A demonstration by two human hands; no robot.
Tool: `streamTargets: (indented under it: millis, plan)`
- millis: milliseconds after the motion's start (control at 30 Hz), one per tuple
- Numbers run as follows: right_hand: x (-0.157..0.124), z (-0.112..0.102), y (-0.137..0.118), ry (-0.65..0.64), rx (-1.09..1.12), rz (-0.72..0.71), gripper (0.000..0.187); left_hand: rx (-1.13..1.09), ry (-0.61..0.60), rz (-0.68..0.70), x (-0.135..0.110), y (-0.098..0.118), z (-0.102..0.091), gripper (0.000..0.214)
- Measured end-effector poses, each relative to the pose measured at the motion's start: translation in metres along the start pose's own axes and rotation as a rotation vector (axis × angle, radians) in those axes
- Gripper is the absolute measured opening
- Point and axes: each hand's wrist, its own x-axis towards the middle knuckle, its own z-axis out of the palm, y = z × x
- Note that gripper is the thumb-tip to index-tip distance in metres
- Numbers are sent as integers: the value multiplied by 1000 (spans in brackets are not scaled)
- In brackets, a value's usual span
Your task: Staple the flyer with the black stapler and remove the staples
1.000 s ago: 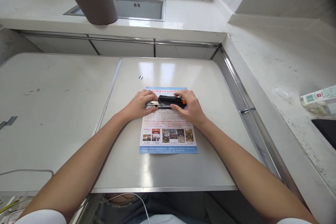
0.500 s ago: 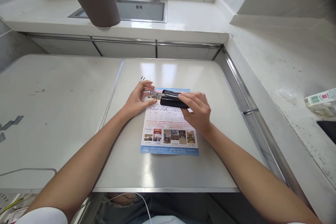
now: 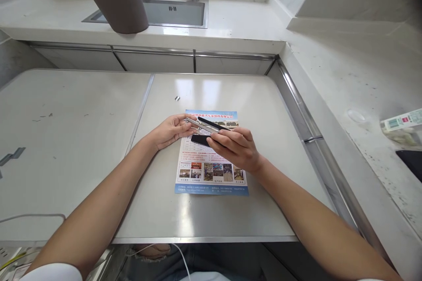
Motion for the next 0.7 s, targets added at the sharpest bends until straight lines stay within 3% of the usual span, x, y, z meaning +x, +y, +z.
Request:
streamTargets:
  millis: [133, 233, 300, 467, 600, 700]
  plan:
    - [-1, 3, 0, 123, -9, 99, 39, -7, 70, 56, 3, -1, 1, 35]
    - [1, 5, 5, 265, -57, 201, 39, 16, 249, 199, 7, -1, 0, 36]
    - [4, 4, 10, 291, -7, 254, 33, 66, 342, 298, 9, -1, 0, 37]
    - [10, 0, 18, 170, 276, 401, 25, 74, 386, 390, 7, 2, 6, 35]
    - [10, 2, 19, 88, 387, 395, 26, -23, 310, 368, 5, 4, 11, 29]
    - [9, 5, 20, 46, 427, 377, 28, 43, 274, 385, 5, 2, 11, 34]
